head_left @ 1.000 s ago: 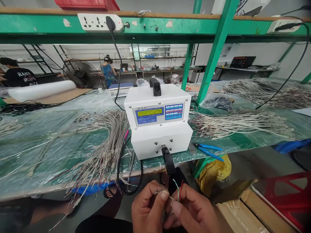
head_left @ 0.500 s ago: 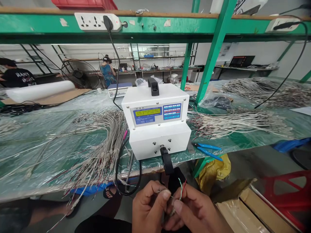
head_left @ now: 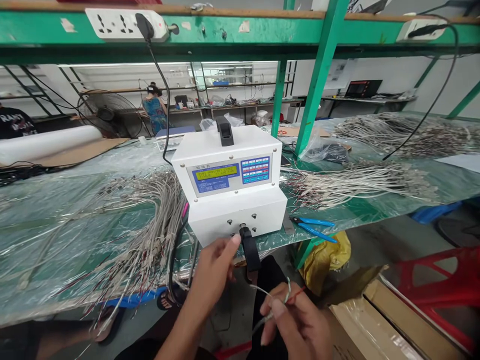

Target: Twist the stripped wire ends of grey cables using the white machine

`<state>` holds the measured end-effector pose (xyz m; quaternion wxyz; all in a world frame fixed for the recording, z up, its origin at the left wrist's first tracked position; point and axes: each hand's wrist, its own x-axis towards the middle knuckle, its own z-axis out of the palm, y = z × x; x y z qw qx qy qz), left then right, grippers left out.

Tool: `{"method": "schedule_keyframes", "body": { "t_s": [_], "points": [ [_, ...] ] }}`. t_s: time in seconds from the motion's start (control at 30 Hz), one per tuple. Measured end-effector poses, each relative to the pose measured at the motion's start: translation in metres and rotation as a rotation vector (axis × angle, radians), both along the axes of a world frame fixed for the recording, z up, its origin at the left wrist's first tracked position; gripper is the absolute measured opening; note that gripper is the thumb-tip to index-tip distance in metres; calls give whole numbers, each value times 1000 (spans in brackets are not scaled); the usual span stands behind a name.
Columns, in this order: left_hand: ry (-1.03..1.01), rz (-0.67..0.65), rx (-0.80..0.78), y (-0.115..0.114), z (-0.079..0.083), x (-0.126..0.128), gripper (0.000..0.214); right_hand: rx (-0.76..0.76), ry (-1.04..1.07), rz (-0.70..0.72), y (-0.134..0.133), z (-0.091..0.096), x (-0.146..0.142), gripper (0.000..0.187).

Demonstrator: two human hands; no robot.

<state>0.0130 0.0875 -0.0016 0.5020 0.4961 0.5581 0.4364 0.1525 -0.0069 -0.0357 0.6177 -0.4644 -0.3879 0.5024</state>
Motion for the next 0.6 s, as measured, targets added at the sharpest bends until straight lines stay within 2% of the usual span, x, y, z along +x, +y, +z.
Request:
{"method": "schedule_keyframes", "body": {
  "t_s": [0.07,0.17,0.33,0.6],
  "points": [
    [-6,-156,-90,15,3,6,50,0,-44,25,8,-4,-4,37],
    [-67,-224,-156,27,4,16,53,9,-117,48,16,-7,-10,38],
    [-144,-203,-191,30,0,18,51,-14,-227,53,24,-6,-16,38],
    [-181,-206,-226,32,2,18,45,-29,-260,-22,28,3,-20,39]
  ]
}}
